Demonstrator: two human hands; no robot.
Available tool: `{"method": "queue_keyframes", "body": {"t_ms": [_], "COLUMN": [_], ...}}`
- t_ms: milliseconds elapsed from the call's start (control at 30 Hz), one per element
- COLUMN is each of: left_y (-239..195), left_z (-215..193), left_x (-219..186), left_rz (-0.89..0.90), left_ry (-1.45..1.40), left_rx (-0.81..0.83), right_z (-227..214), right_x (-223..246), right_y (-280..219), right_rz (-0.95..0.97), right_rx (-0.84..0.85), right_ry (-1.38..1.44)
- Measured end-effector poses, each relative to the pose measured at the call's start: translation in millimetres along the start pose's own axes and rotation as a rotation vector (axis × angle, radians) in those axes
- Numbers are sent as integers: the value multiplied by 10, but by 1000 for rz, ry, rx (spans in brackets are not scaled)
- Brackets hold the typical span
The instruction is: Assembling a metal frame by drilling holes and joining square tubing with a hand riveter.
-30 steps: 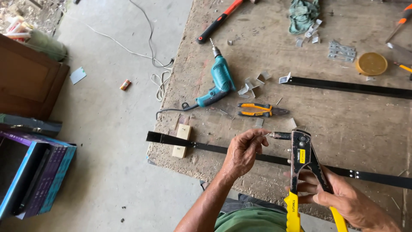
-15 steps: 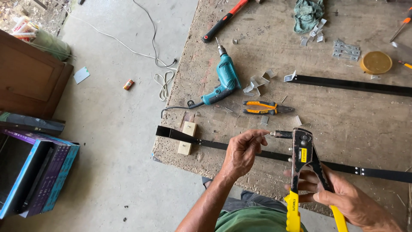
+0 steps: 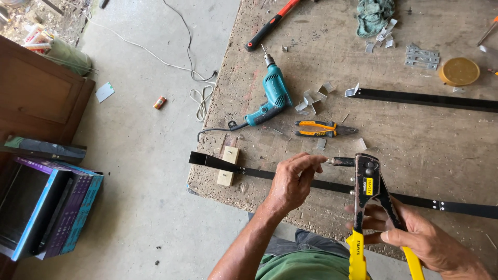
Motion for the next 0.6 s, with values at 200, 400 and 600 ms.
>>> {"method": "queue_keyframes", "body": {"t_ms": [200,400,600], "left_y": [6,-25,-62], "left_z": [37,8,33], "left_x": [-54,-116,-97], "left_rz": [47,13,47], "left_ry": [-52,-34,-65], "left_rx": [-51,-65,-83], "right_z": [16,-13,13], "right_x": [57,39,47], "right_y": [-21,-28,-50], "right_rz": [-53,-94,-89], "right_rx": [70,123,132], "right_ry": [-77,-63,-63]}}
Point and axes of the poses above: each hand's wrist, its own y-axis towards the middle knuckle, its own z-axis out of the palm, x = y × z, the point moved 1 cm from there along y, towards the middle knuckle, and after that the axes turned 3 degrees about -z, right-handed, at the moved point
